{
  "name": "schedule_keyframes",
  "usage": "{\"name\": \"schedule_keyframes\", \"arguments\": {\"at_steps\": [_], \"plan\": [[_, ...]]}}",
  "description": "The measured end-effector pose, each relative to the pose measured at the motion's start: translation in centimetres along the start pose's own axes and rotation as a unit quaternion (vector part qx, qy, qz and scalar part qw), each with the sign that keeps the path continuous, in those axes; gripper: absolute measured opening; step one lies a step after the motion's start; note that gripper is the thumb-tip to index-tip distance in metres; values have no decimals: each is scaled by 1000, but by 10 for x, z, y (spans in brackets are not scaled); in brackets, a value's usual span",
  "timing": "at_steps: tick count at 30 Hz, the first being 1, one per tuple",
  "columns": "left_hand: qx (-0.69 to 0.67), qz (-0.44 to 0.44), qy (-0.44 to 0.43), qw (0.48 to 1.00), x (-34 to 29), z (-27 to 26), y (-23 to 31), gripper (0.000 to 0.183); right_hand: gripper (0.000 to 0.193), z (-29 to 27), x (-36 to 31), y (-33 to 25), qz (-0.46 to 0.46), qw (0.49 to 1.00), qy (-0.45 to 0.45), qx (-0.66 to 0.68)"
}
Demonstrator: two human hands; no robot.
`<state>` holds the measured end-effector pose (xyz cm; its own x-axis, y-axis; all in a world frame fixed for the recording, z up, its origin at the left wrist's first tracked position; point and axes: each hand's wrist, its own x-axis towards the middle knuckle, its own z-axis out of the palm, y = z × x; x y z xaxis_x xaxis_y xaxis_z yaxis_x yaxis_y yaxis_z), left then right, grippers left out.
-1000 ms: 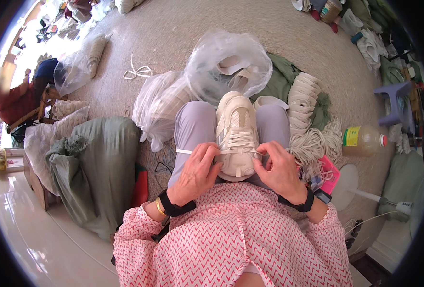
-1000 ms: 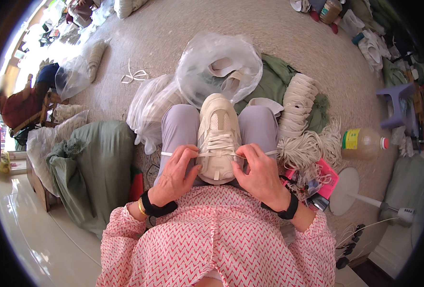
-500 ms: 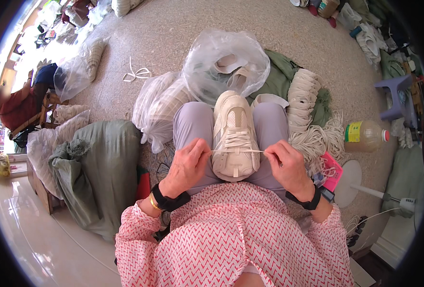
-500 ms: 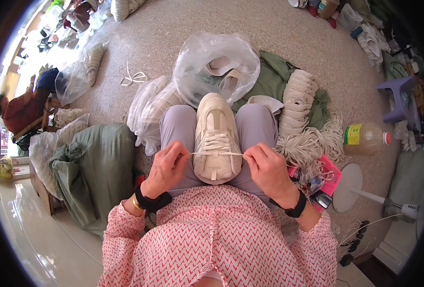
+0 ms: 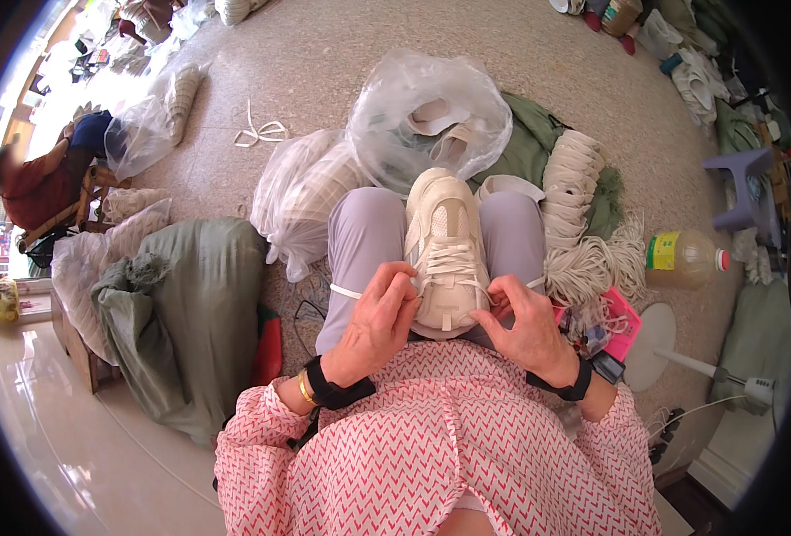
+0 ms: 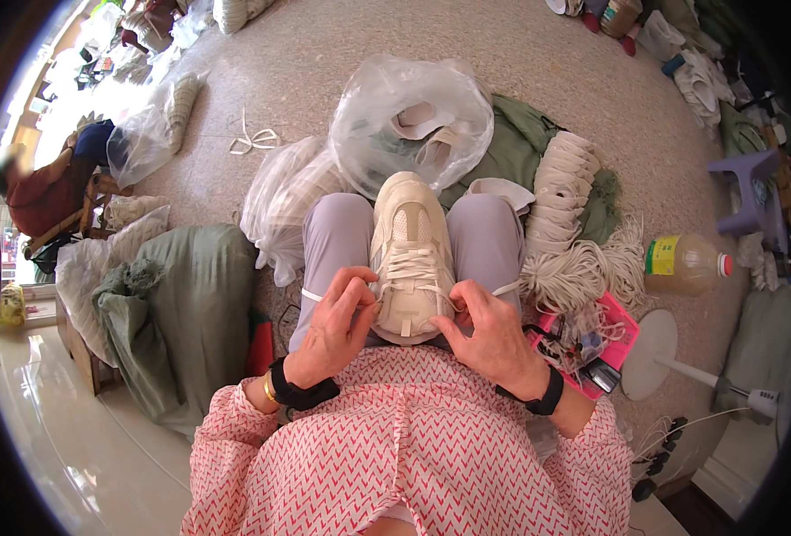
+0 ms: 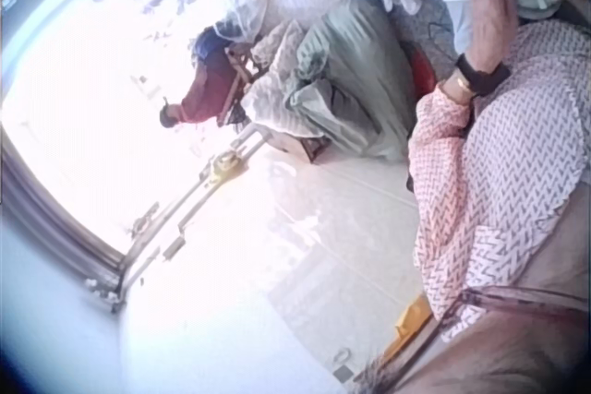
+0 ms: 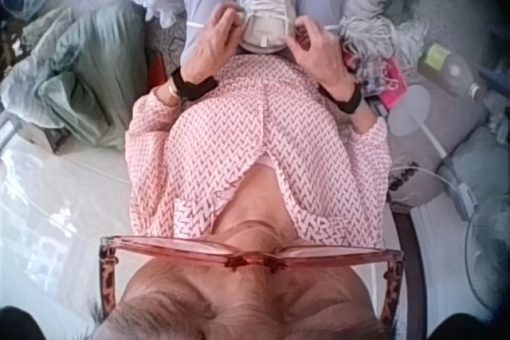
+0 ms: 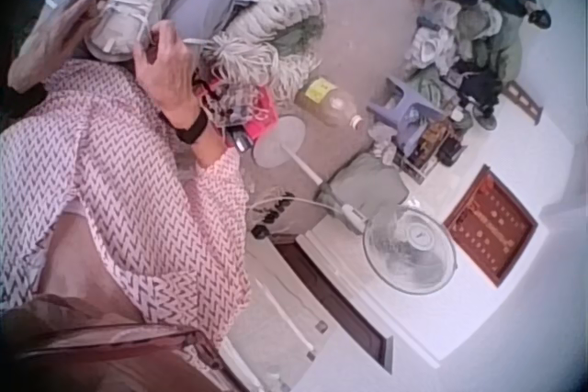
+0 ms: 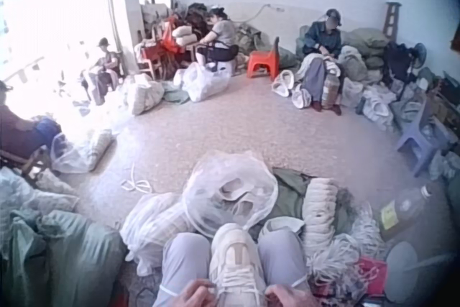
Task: Lacing a white sneaker while sitting in a work area.
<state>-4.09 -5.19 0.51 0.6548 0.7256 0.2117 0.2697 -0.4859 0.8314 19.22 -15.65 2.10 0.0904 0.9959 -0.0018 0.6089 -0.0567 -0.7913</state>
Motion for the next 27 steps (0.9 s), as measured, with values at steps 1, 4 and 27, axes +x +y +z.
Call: {"name": "schedule_keyframes", "arguments": {"at_steps": [1, 4, 27], "plan": [[-10, -5, -1, 1000, -1, 1, -1, 14, 36, 1, 0, 0, -1, 1000, 0, 0], [-10, 5, 11, 1000, 4, 2, -5, 13, 33, 4, 2, -3, 5, 1000, 16, 6], [160, -7, -74, 984, 1, -49, -8, 12, 10, -42, 8, 1, -72, 984, 68, -149]]}}
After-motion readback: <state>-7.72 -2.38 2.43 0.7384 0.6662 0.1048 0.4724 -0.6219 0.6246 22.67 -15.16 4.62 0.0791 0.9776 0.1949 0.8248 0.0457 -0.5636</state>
